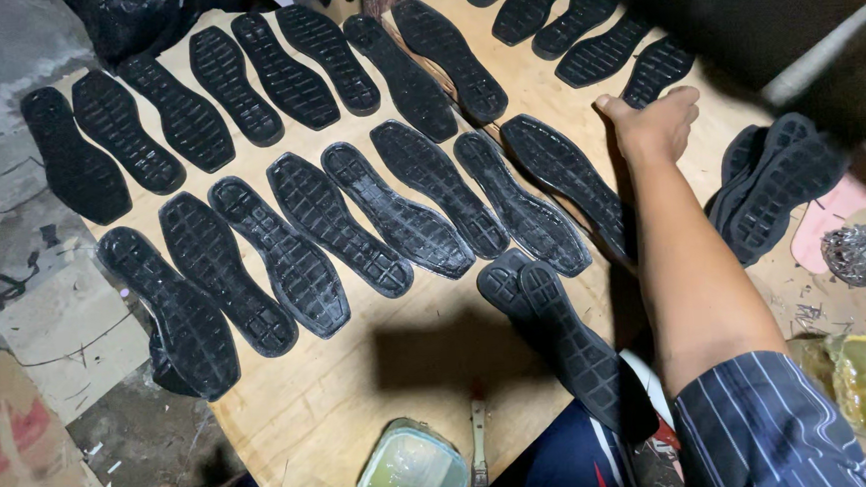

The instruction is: The person sits on the floor and uses a brush to apply adhesive from a small container onto the bottom of rubber shoe soles, brushing the surface of each sole. Finished soles are placed on the wooden workbench alongside other soles.

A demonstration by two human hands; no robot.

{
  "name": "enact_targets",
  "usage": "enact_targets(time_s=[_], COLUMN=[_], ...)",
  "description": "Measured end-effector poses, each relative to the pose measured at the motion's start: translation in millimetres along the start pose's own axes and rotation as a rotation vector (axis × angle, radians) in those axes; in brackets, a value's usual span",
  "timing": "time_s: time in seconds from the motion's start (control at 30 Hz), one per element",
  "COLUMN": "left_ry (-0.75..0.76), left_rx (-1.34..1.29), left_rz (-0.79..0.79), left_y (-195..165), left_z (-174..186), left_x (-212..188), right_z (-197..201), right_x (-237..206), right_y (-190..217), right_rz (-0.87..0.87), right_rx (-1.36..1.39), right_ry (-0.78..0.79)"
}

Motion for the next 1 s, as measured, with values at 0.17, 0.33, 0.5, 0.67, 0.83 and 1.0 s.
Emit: enact_targets(time_s=[0.17, 0.33, 0.5, 0.67, 0.83, 1.0], left_ry=[0.025, 0.070, 0.173, 0.179, 0.220, 0.207], left_rx=[-0.013, -0.043, 0.083, 0.009, 0.012, -0.046], left_rz=[-0.001, 0.024, 0.069, 0.087, 0.130, 0.089], left_y=[3.2, -8.4, -22.9, -41.1, -51.4, -59.5], left_z=[-2.9, 5.0, 19.7, 45.2, 63.8, 86.0], left_x=[-4.0, -7.6, 1.2, -0.7, -6.4, -16.7], right_z=[-11.5, 3.7, 52.0, 106.8, 116.8, 116.8], right_x=[-1.5, -16.7, -83.6, -217.5, -264.2, -244.0], right_y=[-4.0, -4.4, -29.1, -112.7, -169.2, -196.3], right_rz=[0.051, 0.161, 0.186, 0.460, 0.703, 0.711], right_rx=[-0.068, 0.034, 0.543, -0.011, -0.182, 0.094], right_ry=[-0.027, -0.035, 0.436, 0.532, 0.428, 0.427])
Point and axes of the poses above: each hand's wrist, its own x-axis towards the middle knuckle, its own z-axis out of the back of the hand, y = z × x, the point moved 4 cm from there along x, towards the middle knuckle, and after that the axes turned 13 degrees about -z, right-handed, at the moved point
